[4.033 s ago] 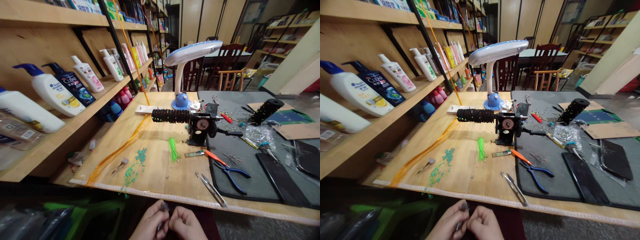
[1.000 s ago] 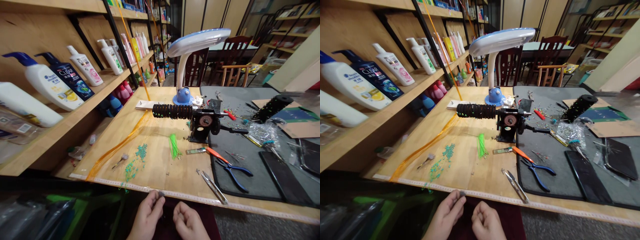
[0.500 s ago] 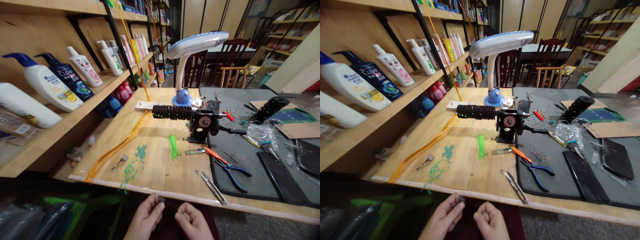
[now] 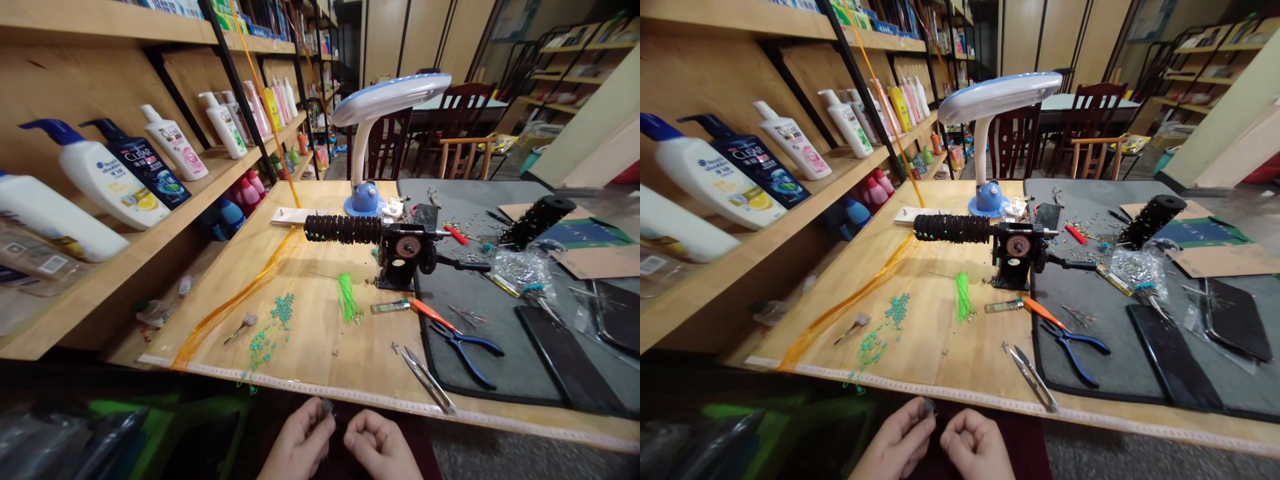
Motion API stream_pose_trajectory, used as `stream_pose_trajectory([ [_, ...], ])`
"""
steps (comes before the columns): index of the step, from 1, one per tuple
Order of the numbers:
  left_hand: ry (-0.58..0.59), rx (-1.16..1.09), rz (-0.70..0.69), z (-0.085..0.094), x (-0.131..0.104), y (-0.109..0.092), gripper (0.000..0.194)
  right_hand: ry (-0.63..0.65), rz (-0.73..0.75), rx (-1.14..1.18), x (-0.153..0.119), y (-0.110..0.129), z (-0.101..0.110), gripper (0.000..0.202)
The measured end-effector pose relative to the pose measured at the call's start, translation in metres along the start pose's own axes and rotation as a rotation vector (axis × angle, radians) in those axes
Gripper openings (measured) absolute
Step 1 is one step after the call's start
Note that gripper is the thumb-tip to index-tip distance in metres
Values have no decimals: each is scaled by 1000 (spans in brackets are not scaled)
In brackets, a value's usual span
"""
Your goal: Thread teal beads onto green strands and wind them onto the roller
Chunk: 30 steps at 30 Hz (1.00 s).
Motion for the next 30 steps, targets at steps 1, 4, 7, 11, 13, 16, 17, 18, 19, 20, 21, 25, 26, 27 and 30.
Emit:
stream_pose_trajectory([
  [1, -2, -4, -2, 0, 1, 2, 49, 18, -14, 4, 0, -1, -2, 58],
  [4, -1, 13, -8, 1, 8, 9, 52, 62, -49, 29, 2, -6, -6, 57],
  [7, 18, 56, -18, 1, 12, 14, 54, 93, -68, 51, 5, -10, -10, 58],
  [11, 22, 56, 2, -2, 7, 9, 50, 96, -63, 96, 8, -11, -12, 58],
  [13, 29, 37, 14, -4, 2, 4, 49, 97, -67, 107, 8, -11, -12, 58],
  [16, 55, 25, 12, -6, -1, 0, 49, 107, -67, 103, 7, -10, -13, 56],
  [17, 60, 25, 8, -6, -1, 0, 48, 112, -60, 108, 7, -9, -14, 56],
  [18, 63, 26, 6, -5, 0, 1, 48, 117, -56, 114, 7, -9, -14, 55],
  [19, 62, 26, 4, -4, 1, 3, 48, 121, -54, 118, 7, -9, -14, 55],
  [20, 59, 25, 1, -3, 3, 5, 48, 121, -55, 120, 8, -9, -14, 55],
  [21, 53, 26, -1, -2, 4, 7, 49, 119, -57, 120, 8, -9, -14, 55],
  [25, 39, 31, -23, 1, 7, 14, 49, 110, -63, 129, 10, -12, -13, 54],
  [26, 35, 34, -28, 2, 7, 15, 48, 109, -66, 139, 10, -13, -13, 54],
  [27, 30, 38, -35, 2, 7, 15, 48, 108, -69, 150, 10, -14, -13, 54],
  [30, 22, 66, -75, 5, 7, 13, 45, 106, -75, 169, 10, -15, -13, 53],
])
Point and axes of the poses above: each hand's wrist, its own x-axis towards the middle knuckle, its own z-axis out of the back of the hand, y = z × x, the point moved 6 cm from there along x, towards the middle knuckle, and after that the axes turned 9 degrees about -y, right-handed, at the moved point
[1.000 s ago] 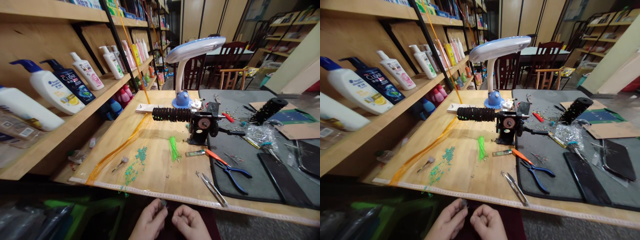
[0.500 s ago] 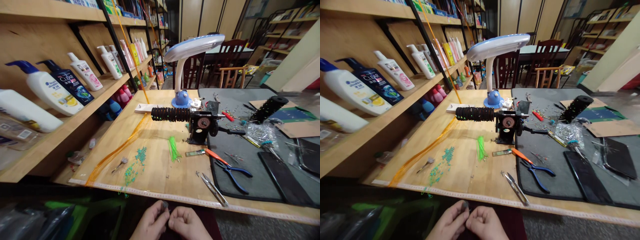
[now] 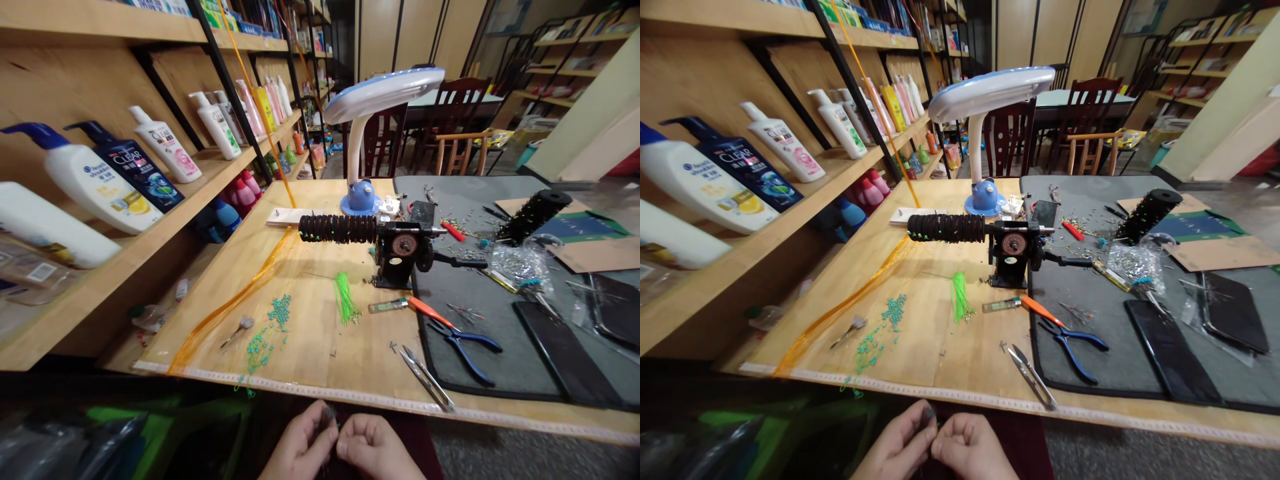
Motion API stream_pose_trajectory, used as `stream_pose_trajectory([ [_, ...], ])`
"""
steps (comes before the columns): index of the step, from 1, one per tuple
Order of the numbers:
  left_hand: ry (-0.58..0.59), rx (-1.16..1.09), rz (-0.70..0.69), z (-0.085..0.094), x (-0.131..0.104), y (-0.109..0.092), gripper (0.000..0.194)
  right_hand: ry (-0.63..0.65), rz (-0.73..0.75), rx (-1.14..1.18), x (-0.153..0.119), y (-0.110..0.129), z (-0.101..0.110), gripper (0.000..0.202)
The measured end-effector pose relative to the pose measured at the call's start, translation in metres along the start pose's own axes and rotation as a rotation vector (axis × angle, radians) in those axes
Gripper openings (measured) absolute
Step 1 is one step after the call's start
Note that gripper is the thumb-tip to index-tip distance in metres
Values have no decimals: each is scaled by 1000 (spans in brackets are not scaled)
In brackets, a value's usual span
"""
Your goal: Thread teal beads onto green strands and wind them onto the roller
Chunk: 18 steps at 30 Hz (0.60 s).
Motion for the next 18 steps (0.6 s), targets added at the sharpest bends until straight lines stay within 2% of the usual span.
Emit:
stream_pose_trajectory([
  [4, 68, 97, -52, -1, -1, -6, 43, 1, -3, 21, -1, 3, -1, 52],
  [8, 34, 105, -92, -1, -4, -13, 43, -4, -4, 23, 0, 1, 0, 53],
  [13, 56, 142, -105, -1, -2, -11, 44, 4, -16, 83, -3, 5, -2, 52],
  [18, 115, 237, -177, 1, 0, -11, 41, -53, 4, 44, -5, 12, 1, 51],
])
Point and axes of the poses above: each hand's wrist, its own x-axis towards the middle knuckle, its own z-axis out of the back of the hand, y = z × x, the point moved 6 cm from there along x, towards the middle knuckle, and after that the axes turned 9 degrees about -y, right-handed, at the moved point
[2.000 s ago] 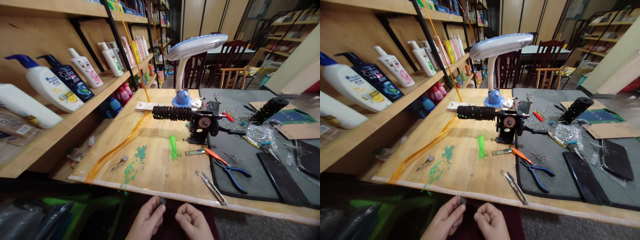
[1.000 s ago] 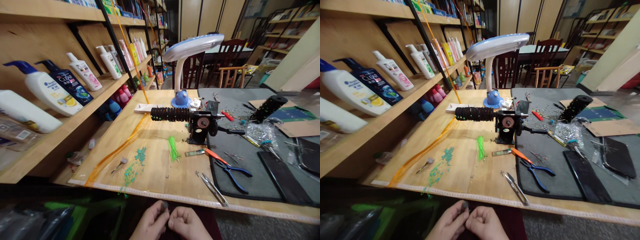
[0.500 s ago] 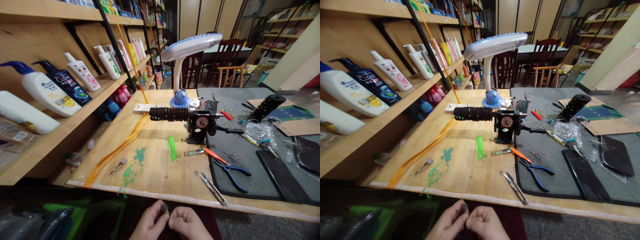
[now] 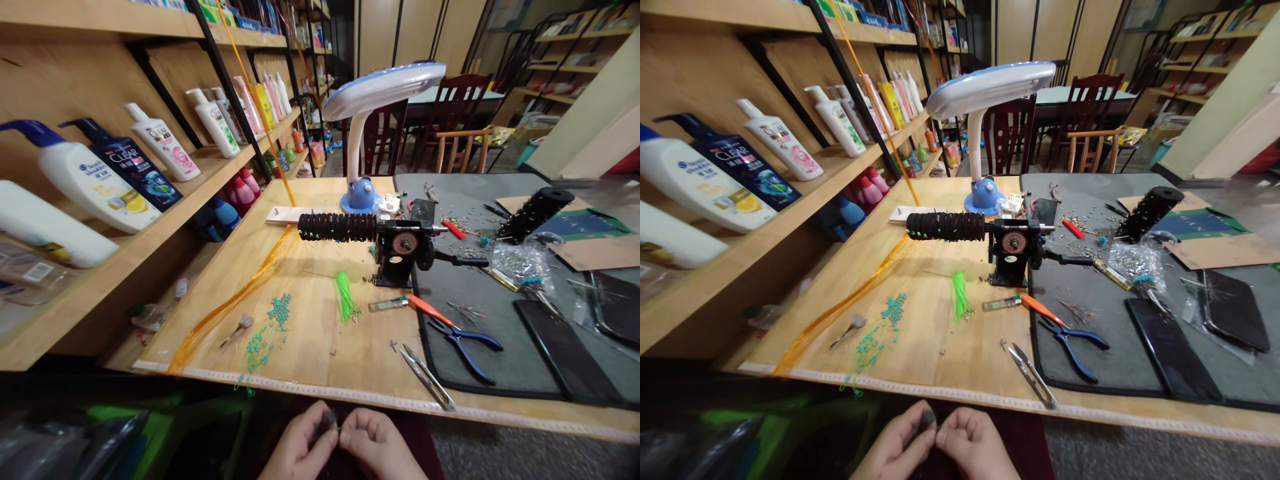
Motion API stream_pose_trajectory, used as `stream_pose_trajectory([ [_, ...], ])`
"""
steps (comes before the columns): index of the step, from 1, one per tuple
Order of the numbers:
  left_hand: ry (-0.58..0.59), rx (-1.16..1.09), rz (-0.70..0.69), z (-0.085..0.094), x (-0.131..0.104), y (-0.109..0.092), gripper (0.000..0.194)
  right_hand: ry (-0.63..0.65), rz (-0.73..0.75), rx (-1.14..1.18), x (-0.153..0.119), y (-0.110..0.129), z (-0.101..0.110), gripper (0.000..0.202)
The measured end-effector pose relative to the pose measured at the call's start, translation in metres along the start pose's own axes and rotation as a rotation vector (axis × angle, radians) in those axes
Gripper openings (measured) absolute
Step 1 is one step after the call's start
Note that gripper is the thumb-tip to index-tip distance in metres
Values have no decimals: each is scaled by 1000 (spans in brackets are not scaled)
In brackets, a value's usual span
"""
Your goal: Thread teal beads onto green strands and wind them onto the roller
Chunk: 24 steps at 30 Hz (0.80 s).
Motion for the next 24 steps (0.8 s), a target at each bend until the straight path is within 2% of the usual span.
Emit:
stream_pose_trajectory([
  [5, -17, 33, -31, 1, -2, -9, 35, 9, 45, -29, 0, 0, 2, 51],
  [9, -3, 58, -68, 0, -2, -9, 33, -3, 57, 3, 0, 0, 3, 53],
  [14, 14, 87, -77, -1, -1, -4, 31, -43, 61, 24, 1, 1, 5, 54],
  [19, 19, 107, -95, -3, -3, -11, 32, -81, 44, 19, -1, 3, 8, 53],
  [24, 13, 102, -64, -1, -3, -15, 33, -146, 32, 114, -1, 2, 13, 55],
])
Point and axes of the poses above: each hand's wrist, its own x-axis towards the middle knuckle, its own z-axis out of the back of the hand, y = z × x, the point moved 6 cm from there along x, towards the middle knuckle, and after that the axes turned 9 degrees about -y, right-handed, at the moved point
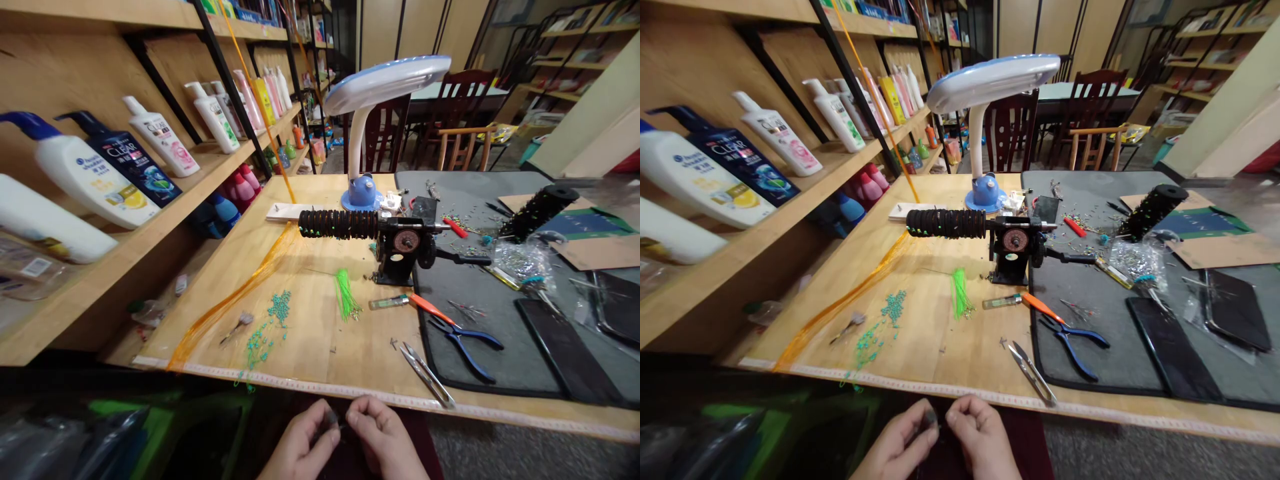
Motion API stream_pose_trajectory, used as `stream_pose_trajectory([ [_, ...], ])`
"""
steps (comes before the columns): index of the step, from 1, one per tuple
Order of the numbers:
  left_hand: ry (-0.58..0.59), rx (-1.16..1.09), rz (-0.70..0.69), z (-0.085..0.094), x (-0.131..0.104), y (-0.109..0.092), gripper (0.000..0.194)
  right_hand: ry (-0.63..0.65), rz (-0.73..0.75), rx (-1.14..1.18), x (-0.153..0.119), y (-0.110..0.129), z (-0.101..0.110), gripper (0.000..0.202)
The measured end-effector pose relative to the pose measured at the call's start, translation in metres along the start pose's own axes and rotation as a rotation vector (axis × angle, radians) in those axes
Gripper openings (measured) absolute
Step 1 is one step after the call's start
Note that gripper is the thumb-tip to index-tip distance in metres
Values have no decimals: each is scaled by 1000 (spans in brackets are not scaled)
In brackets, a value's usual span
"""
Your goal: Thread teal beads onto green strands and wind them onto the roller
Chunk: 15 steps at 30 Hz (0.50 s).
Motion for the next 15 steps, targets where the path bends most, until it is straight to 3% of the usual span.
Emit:
stream_pose_trajectory([
  [9, -52, -330, 206, -9, -4, 13, 33, 4, 26, 21, 5, -15, 3, 53],
  [15, -99, -241, 162, -4, -4, 0, 19, 6, 14, -5, 0, -9, -1, 57],
])
Point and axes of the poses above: each hand's wrist, its own x-axis towards the middle knuckle, its own z-axis out of the back of the hand, y = z × x, the point moved 6 cm from there along x, towards the middle knuckle, and after that the axes turned 9 degrees about -y, right-handed, at the moved point
